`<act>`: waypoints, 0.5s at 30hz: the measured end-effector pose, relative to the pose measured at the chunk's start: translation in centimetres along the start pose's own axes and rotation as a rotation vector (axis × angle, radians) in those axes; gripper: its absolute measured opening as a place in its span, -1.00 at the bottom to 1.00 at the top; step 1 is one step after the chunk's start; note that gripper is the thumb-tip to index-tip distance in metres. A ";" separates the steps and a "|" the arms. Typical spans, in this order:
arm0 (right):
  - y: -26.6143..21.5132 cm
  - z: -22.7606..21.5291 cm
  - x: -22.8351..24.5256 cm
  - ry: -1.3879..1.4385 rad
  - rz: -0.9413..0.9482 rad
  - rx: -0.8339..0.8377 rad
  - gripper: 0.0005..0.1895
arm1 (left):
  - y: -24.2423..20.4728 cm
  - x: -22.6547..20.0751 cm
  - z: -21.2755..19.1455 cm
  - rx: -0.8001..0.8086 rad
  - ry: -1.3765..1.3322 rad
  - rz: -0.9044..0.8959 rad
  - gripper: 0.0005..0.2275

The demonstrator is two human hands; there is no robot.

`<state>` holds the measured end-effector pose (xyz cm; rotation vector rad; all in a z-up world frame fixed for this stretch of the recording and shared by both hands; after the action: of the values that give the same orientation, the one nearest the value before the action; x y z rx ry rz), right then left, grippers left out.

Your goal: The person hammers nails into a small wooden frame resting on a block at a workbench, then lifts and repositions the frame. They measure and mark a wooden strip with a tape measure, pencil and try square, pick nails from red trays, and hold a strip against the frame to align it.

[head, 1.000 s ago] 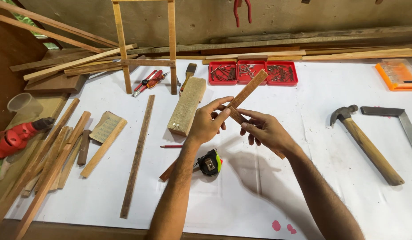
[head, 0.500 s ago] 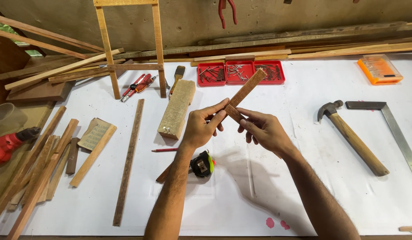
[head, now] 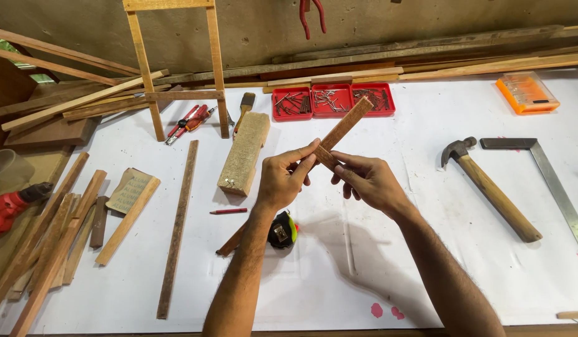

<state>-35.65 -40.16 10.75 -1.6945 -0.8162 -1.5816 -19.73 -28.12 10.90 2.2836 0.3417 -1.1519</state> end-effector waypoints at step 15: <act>-0.1 0.5 -0.4 0.112 0.070 0.038 -0.55 | 0.0 0.2 0.3 -0.074 0.089 -0.027 -0.73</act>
<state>-35.46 -39.71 10.37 -1.5756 -0.7180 -1.5881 -19.79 -28.31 10.57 2.2764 0.4430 -1.0359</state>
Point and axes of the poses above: each hand's wrist, its own y-axis towards the middle knuckle, its own z-axis out of the palm, x = y × z, the point moved 4 cm from there along y, towards the middle knuckle, and after that the axes turned 15 degrees about y, right-handed, at the moved point
